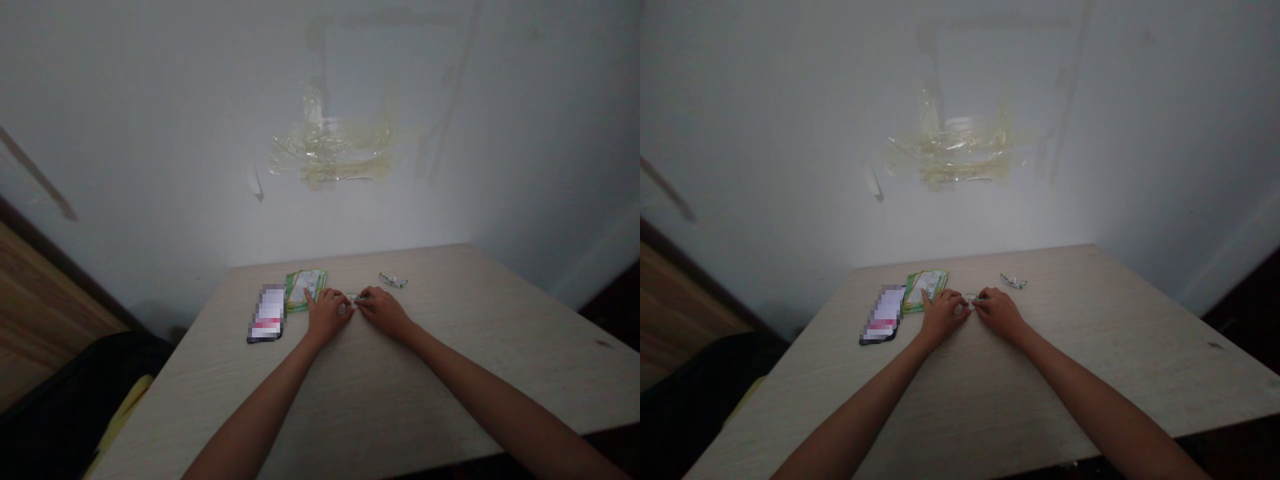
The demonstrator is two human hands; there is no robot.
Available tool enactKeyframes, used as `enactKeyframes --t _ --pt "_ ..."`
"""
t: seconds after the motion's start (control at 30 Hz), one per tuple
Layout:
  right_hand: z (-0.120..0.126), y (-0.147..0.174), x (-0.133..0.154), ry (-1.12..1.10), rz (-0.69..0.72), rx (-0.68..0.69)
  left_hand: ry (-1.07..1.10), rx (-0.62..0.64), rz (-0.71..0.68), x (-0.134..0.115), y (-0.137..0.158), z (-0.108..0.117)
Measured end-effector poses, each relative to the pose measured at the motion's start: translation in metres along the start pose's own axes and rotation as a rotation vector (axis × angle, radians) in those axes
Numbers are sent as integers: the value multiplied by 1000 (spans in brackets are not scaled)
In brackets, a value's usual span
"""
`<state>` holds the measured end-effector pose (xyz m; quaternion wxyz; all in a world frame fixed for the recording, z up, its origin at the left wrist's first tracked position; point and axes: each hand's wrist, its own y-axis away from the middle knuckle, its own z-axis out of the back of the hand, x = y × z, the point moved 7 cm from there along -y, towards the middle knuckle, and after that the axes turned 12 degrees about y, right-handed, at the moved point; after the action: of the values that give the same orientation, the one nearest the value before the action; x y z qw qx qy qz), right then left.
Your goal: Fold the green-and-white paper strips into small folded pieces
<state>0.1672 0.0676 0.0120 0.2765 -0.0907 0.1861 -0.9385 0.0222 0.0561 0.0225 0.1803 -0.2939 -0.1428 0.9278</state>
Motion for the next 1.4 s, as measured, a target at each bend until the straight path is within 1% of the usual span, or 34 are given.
enactKeyframes --t 0.4,0.63,0.83,1.1,1.27,1.4 --pt "3 2 1 -13 -5 -27 1 -5 -15 -2 2 1" --pt "0 0 0 8 -2 -16 -25 23 23 -1 2 1" --pt "2 1 2 6 3 -17 -38 5 -6 -3 2 1" --pt "2 1 2 -3 -8 -22 -60 16 -78 0 0 -1" --pt "2 2 2 -1 1 -25 -43 25 -77 3 1 -2" --pt "2 2 2 1 9 -37 -24 4 -73 4 1 -1"
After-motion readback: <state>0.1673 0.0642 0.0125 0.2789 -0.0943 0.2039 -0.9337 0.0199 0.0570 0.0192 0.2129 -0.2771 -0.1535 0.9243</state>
